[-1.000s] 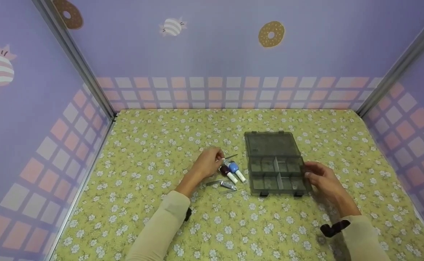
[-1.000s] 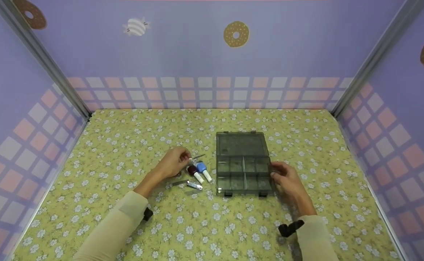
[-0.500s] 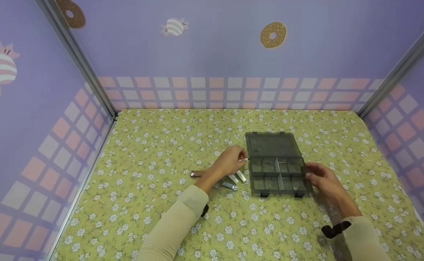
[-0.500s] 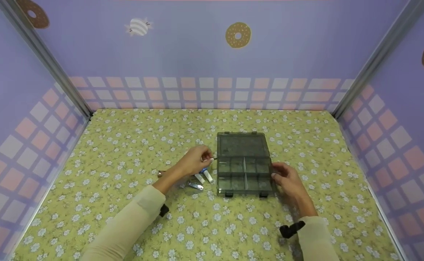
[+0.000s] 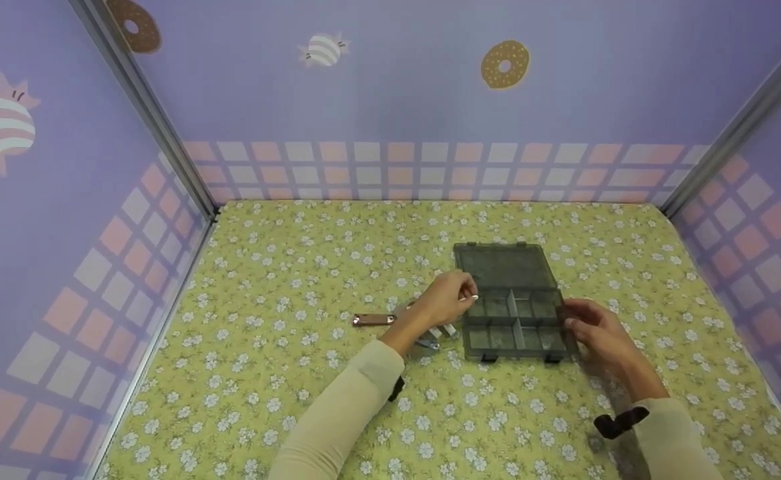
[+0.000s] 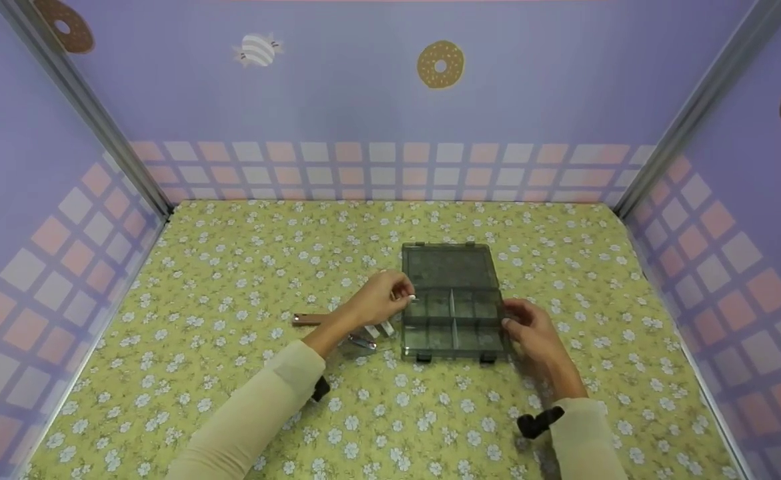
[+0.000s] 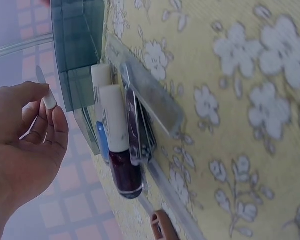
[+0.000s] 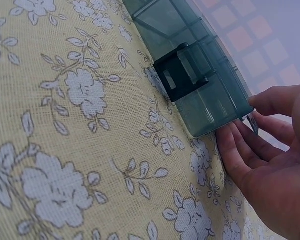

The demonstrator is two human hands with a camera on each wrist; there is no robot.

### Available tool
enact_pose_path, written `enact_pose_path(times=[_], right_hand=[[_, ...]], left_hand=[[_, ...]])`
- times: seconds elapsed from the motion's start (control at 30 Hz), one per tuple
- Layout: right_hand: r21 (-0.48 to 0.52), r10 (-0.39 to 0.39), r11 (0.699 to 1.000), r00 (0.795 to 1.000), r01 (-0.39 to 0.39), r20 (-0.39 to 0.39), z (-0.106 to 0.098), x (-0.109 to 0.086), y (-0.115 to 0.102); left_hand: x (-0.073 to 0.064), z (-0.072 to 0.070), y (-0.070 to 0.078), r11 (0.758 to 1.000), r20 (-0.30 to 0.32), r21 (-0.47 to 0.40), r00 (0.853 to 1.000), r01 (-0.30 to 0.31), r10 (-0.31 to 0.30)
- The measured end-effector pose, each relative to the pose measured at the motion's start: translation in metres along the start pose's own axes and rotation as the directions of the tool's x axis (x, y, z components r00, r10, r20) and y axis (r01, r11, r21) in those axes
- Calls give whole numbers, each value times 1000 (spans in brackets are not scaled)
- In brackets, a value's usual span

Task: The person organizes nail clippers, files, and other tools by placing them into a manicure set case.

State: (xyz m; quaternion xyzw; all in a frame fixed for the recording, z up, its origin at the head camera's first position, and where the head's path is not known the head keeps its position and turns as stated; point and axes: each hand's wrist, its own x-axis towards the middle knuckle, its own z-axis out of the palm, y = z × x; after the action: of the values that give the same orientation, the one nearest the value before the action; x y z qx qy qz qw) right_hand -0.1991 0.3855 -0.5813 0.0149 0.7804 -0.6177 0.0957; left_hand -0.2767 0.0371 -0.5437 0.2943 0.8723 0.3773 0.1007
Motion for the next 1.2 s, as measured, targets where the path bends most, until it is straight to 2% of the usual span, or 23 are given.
enact_pose_path(times=[0.2,0.43,0.83,1.1,1.2], right_hand=[[-4,17,1000,1000,-17,-9,1,1,1],[-12,12,1000,1000,-12,0,1,0,0],[-42,1,999,1000,-1,-4,0,-2,1],[-1,-4,1000,1000,4,-2,2,-2,1],[5,-11,1000,1000,11,3,2,0,0]], left_hand=[[6,11,6,1000,-18,14,999,-26,26],[8,20,11,999,-14,31,1000,-20,20],[6,25,10,993,-15,113,999,-32,33],[6,26,9,995,2,100,1000,-21,21],[8,25,9,998,5,64,1000,-15,14]])
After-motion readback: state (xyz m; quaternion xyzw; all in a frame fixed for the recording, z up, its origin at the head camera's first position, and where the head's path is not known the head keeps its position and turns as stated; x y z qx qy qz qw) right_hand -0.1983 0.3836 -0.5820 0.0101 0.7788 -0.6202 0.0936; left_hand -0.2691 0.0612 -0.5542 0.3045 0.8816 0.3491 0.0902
